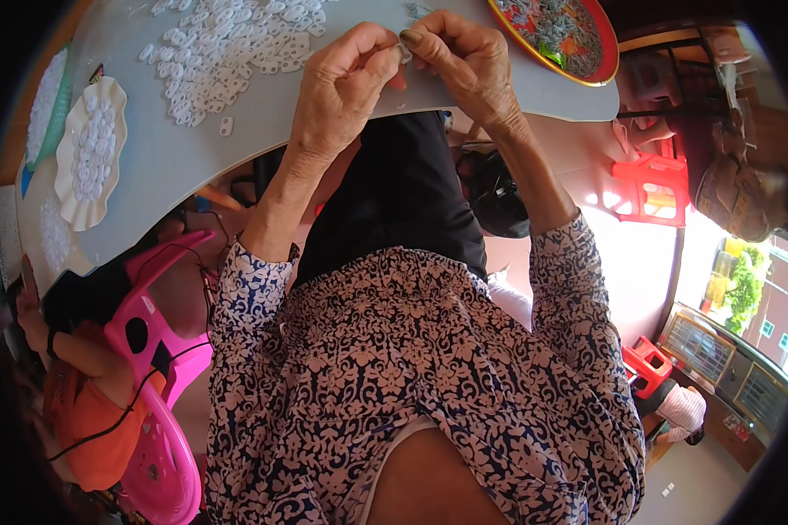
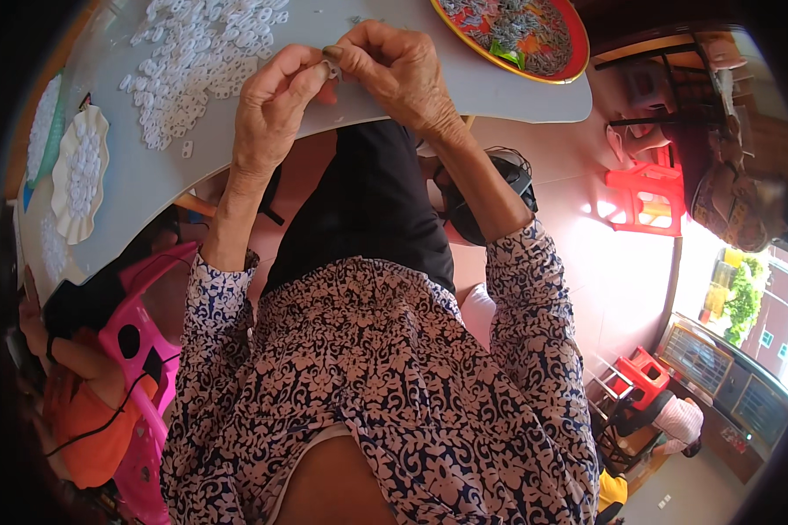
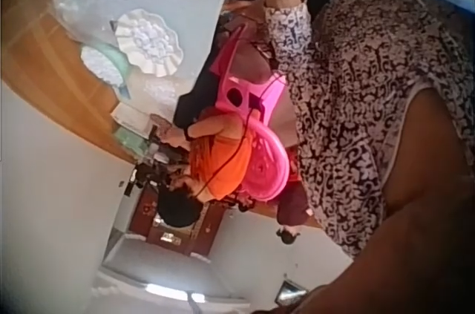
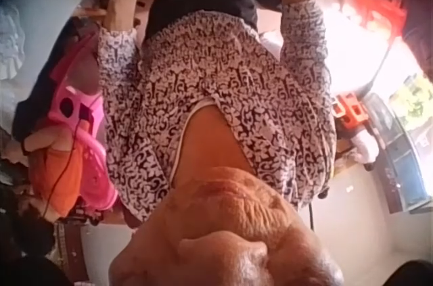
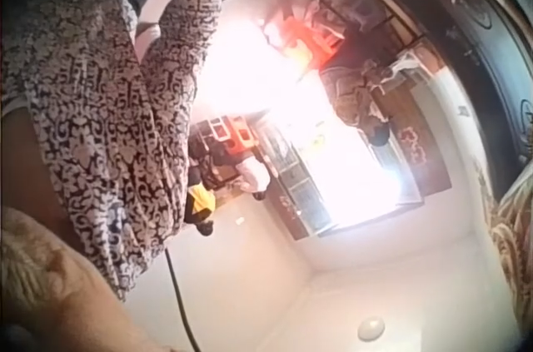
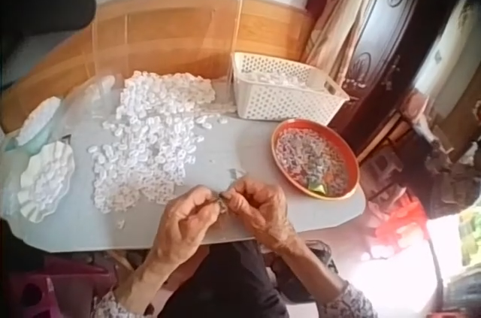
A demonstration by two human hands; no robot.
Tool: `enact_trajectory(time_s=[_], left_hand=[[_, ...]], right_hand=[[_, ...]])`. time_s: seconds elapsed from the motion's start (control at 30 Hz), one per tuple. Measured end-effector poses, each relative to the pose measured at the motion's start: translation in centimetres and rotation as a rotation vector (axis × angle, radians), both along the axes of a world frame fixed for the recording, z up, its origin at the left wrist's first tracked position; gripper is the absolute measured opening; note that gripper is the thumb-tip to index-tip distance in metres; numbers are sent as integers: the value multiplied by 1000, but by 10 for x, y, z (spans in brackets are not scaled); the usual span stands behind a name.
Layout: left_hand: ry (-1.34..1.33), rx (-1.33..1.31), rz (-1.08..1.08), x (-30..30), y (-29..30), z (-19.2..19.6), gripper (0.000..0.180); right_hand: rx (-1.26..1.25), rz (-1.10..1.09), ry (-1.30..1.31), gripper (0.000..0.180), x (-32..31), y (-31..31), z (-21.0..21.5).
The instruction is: Assembling small plastic and metal components by hand at a workbench.
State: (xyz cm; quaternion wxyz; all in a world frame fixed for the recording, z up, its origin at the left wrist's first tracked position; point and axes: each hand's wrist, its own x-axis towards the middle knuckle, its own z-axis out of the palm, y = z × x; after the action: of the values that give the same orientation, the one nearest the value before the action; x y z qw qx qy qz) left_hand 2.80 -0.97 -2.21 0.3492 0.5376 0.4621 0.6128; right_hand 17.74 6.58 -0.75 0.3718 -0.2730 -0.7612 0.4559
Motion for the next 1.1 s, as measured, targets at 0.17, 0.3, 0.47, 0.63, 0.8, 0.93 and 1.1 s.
enact_trajectory(time_s=[0.17,0.3,0.47,0.63,0.8,0.93,1.1], left_hand=[[62,-25,0,-1,-4,1,13],[48,25,0,-3,-1,-2,14],[71,-14,13,-4,-3,0,12],[36,-8,6,-3,-1,1,13],[-47,22,10,-3,-2,4,16],[-120,9,24,0,-5,5,15],[74,32,89,2,-7,7,12]], right_hand=[[21,-6,5,23,-1,-3,0],[58,-26,-6,21,-2,-3,0],[139,-81,-48,20,-6,-7,2],[-1,-30,8,26,-2,0,-2],[-117,28,148,26,0,-2,4],[-37,22,68,19,-2,-4,-2],[-159,64,207,12,-3,-7,-4]])
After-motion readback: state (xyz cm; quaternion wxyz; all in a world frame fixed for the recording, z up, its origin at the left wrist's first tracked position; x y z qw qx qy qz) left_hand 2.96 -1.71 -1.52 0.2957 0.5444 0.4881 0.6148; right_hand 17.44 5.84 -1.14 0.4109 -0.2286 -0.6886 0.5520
